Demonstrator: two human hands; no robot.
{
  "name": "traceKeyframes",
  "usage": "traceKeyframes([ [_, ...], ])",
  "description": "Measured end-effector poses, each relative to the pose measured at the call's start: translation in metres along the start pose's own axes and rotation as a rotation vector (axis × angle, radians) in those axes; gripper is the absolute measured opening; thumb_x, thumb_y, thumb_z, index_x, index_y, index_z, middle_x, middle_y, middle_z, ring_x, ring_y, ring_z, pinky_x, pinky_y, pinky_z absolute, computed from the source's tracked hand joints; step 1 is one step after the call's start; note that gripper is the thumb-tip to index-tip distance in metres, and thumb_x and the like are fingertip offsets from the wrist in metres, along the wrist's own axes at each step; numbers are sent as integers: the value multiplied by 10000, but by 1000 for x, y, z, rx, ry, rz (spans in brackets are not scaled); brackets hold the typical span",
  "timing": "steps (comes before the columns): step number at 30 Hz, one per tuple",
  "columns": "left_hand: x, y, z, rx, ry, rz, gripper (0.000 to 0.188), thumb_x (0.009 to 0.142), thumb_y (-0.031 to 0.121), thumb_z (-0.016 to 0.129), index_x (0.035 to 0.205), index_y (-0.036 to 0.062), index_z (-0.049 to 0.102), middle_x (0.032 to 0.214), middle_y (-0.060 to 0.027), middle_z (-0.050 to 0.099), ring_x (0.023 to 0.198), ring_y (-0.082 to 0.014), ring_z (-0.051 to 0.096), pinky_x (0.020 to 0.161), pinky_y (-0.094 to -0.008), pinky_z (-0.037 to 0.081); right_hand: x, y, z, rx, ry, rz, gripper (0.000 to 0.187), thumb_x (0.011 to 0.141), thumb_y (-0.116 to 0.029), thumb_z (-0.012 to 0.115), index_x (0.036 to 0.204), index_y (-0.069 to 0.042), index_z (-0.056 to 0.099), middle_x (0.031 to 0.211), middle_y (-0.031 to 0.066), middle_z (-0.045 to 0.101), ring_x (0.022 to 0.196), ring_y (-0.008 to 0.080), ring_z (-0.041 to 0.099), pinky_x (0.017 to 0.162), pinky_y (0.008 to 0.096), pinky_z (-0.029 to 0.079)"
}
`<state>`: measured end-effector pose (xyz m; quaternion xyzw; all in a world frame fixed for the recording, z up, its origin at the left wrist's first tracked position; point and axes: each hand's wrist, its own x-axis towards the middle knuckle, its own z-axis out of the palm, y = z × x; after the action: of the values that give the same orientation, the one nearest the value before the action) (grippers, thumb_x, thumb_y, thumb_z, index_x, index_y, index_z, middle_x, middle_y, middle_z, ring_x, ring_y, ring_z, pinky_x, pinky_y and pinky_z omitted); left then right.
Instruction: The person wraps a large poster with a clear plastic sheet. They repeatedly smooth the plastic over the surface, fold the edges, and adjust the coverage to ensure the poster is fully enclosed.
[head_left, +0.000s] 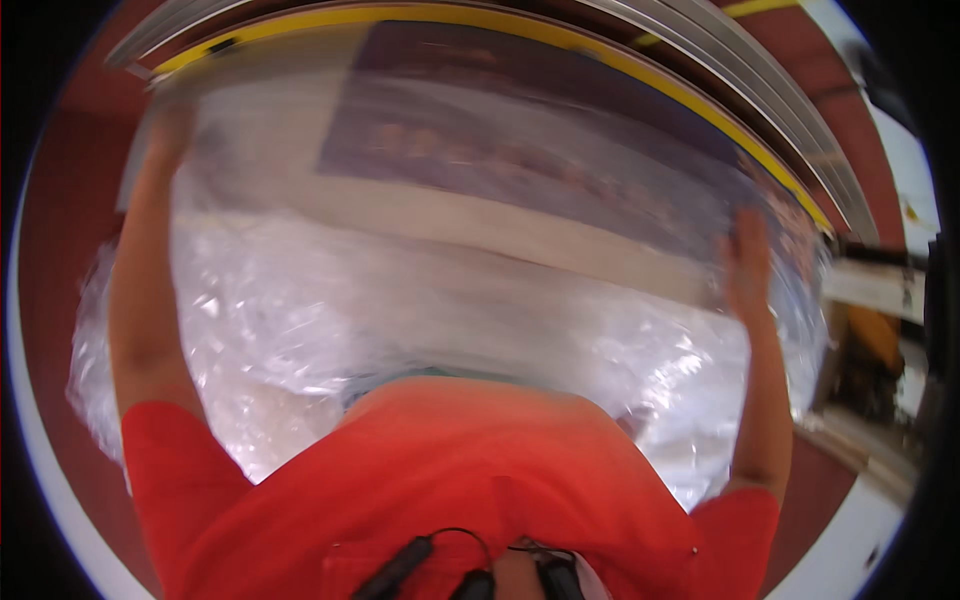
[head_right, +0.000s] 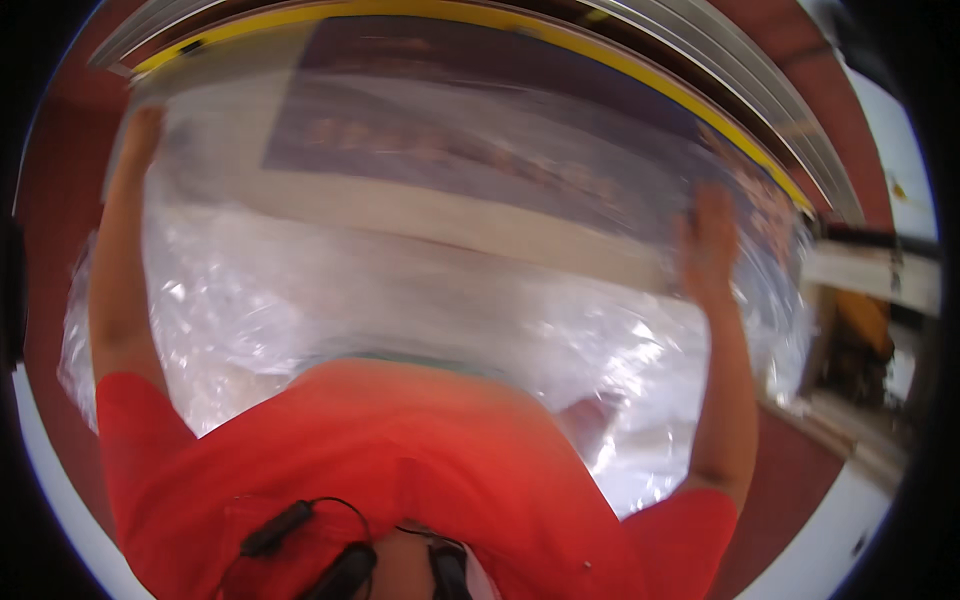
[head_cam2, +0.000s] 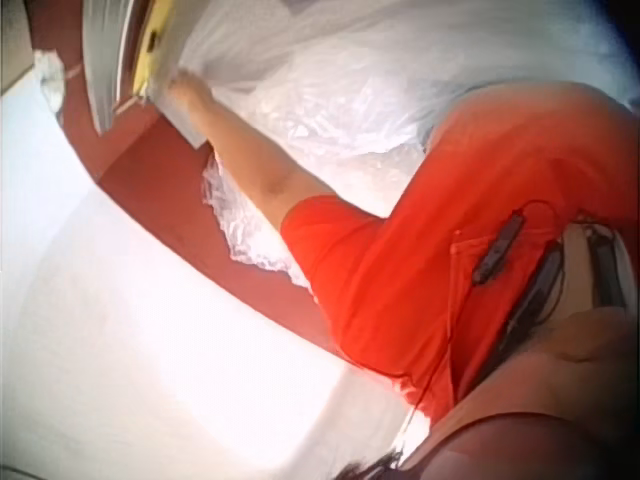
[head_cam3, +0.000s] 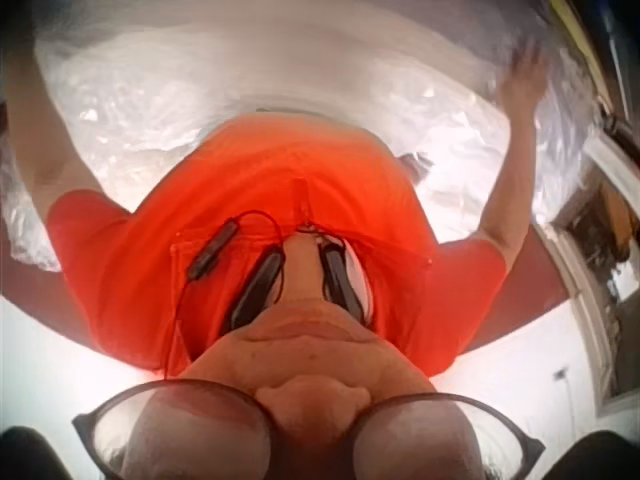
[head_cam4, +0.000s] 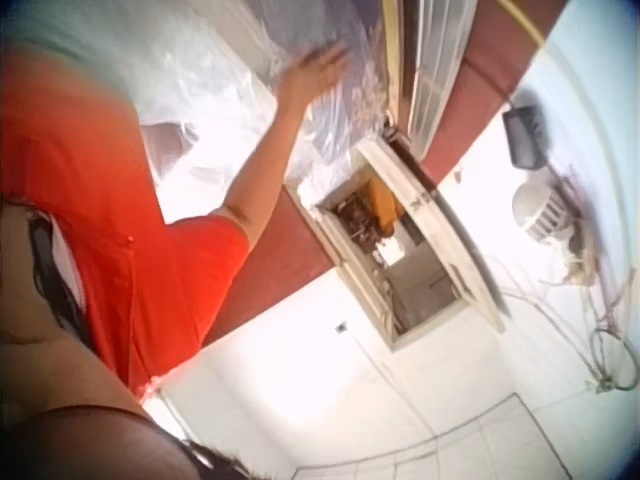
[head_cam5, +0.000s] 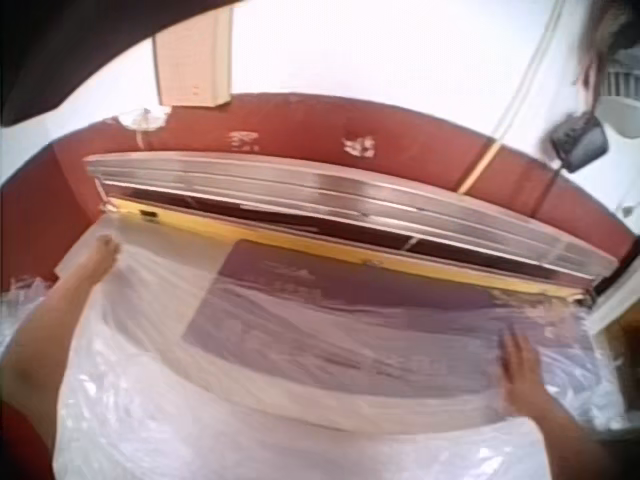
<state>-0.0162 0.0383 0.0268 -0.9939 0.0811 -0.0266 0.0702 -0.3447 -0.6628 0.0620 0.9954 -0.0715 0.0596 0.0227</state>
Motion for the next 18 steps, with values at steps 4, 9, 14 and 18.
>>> traceKeyframes([
  [4, -35, -42, 21, 35, 227, -364, 326, 850, 287, 317, 1074, 91, 448, 1007, -164, 525, 906, -343, 503, 752, -423, 402, 6, -38, -31, 54, -82, -271, 524, 816, -385, 382, 1256, -116, 285, 1317, 124, 223, 1208, 322, 196, 968, 442, 153],
  [9, -31, -11, 5, -180, 217, -326, 323, 852, 321, 320, 1020, 80, 455, 986, -168, 525, 908, -356, 486, 739, -418, 387, -22, 111, 12, -294, 66, 448, 516, 822, -392, 372, 1260, -135, 281, 1331, 107, 194, 1218, 326, 166, 966, 474, 127],
  [14, -48, -46, 14, -137, 293, -331, 285, 853, 314, 333, 962, 86, 464, 951, -170, 526, 878, -374, 479, 712, -411, 384, 13, -74, -18, -11, -26, -141, 590, 779, -426, 430, 1268, -139, 264, 1337, 93, 182, 1233, 302, 141, 965, 490, 98],
  [18, -36, -15, -1, -168, 231, -361, 267, 849, 298, 364, 924, 68, 477, 928, -170, 531, 852, -376, 485, 692, -396, 392, 62, -50, 5, 22, 68, -103, 637, 764, -468, 435, 1261, -106, 269, 1324, 99, 217, 1228, 286, 169, 969, 467, 112],
])
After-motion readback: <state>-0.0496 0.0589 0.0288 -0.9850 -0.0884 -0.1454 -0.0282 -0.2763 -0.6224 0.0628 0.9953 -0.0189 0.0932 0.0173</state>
